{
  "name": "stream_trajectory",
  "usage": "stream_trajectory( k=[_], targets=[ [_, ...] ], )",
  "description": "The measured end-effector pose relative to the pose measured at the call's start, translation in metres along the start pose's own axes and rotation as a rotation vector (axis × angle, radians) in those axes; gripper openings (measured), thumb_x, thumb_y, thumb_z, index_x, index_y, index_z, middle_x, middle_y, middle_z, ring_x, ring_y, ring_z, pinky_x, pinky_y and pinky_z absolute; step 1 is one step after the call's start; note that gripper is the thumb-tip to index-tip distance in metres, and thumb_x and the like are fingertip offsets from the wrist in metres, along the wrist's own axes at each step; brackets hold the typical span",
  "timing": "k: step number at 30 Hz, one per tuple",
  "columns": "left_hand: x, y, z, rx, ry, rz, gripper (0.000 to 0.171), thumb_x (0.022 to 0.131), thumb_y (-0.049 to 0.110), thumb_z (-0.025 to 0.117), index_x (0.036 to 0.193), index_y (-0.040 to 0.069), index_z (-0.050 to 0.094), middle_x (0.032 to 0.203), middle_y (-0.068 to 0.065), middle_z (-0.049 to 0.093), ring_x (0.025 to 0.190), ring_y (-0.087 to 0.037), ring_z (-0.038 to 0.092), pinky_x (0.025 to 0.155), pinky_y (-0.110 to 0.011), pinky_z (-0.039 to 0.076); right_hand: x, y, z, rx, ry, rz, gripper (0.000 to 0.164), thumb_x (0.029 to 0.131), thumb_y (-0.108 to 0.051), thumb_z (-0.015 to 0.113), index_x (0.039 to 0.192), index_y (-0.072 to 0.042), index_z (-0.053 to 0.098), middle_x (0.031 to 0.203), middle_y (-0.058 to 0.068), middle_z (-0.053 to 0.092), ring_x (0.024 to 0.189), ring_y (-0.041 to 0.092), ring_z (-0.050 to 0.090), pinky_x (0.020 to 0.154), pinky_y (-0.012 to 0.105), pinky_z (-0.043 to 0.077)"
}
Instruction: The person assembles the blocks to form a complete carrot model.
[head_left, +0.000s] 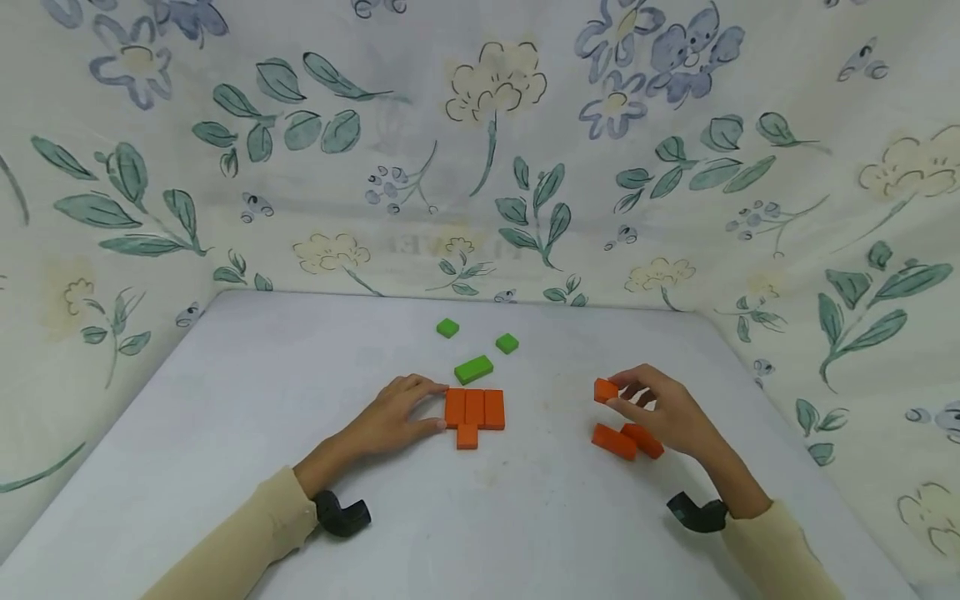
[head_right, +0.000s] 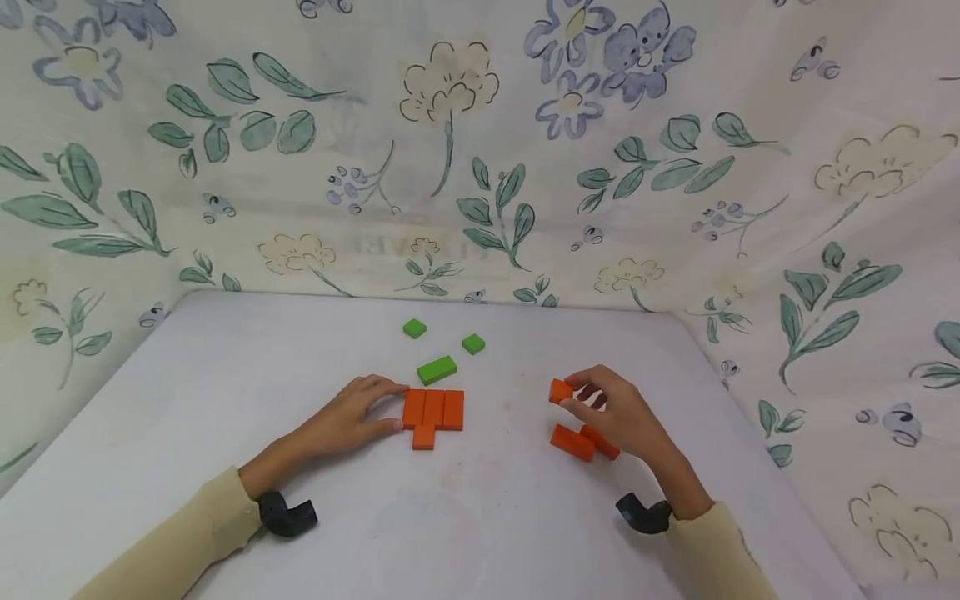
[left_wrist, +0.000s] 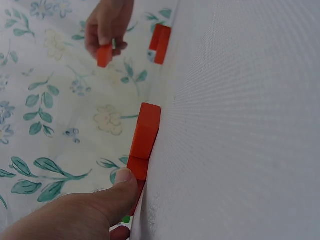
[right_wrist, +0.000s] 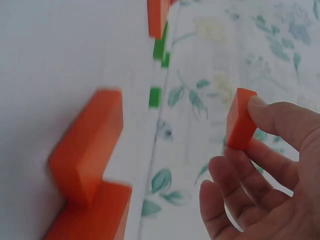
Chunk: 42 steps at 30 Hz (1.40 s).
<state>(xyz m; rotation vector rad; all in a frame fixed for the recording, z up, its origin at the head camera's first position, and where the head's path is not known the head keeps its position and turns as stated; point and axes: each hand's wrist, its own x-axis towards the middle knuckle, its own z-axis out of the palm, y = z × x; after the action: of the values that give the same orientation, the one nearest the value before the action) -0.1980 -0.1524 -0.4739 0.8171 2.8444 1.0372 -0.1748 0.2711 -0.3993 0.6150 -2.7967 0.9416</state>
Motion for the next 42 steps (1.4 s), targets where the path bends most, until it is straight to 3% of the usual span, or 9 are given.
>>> stream_trajectory(
  k=[8, 15, 24, 33, 42],
  targets=[
    [0.001, 0.000, 0.000, 0.011, -0.006, -0.008, 0.055, 0.090, 0.038, 0.074, 0.140, 0.024, 0.057, 0.135, -0.001, 0.057, 0.131, -0.026, 0.047, 0.108, -0.053, 0.041, 0.006, -0.035, 0.027, 0.097, -0.051, -0.136, 0.028, 0.088, -0.011, 0.076, 0.114, -0.010, 0.065, 0.106, 0.001, 0.066, 0.094, 0.018, 0.063, 0.077, 0.025, 0.057],
    [0.002, 0.000, 0.000, 0.008, -0.007, 0.000, 0.055, 0.090, 0.039, 0.074, 0.140, 0.024, 0.056, 0.136, -0.002, 0.057, 0.131, -0.026, 0.046, 0.109, -0.054, 0.040, 0.014, -0.056, 0.055, 0.157, -0.122, -0.230, 0.028, 0.088, -0.015, 0.077, 0.113, -0.010, 0.065, 0.107, 0.001, 0.065, 0.093, 0.021, 0.063, 0.076, 0.027, 0.058],
    [0.002, 0.003, -0.001, 0.009, -0.009, -0.011, 0.054, 0.091, 0.038, 0.073, 0.140, 0.023, 0.056, 0.137, -0.003, 0.057, 0.132, -0.027, 0.046, 0.109, -0.054, 0.040, 0.024, -0.066, 0.088, 0.162, -0.194, -0.274, 0.028, 0.089, -0.017, 0.076, 0.113, -0.008, 0.064, 0.105, 0.003, 0.063, 0.090, 0.016, 0.062, 0.075, 0.027, 0.057],
    [0.002, 0.000, -0.002, 0.017, -0.003, 0.005, 0.054, 0.091, 0.039, 0.073, 0.140, 0.023, 0.056, 0.137, -0.004, 0.057, 0.132, -0.028, 0.047, 0.108, -0.055, 0.040, 0.031, -0.074, 0.104, 0.131, -0.197, -0.241, 0.026, 0.090, -0.013, 0.074, 0.113, -0.008, 0.063, 0.108, 0.004, 0.063, 0.093, 0.020, 0.063, 0.079, 0.030, 0.057],
    [0.001, 0.001, -0.003, -0.005, -0.009, 0.006, 0.054, 0.091, 0.039, 0.073, 0.140, 0.023, 0.056, 0.137, -0.002, 0.056, 0.132, -0.026, 0.046, 0.109, -0.054, 0.039, 0.028, -0.071, 0.119, 0.095, -0.169, -0.282, 0.025, 0.090, -0.017, 0.076, 0.111, -0.008, 0.066, 0.102, 0.005, 0.059, 0.090, 0.018, 0.059, 0.075, 0.024, 0.053]
  ],
)
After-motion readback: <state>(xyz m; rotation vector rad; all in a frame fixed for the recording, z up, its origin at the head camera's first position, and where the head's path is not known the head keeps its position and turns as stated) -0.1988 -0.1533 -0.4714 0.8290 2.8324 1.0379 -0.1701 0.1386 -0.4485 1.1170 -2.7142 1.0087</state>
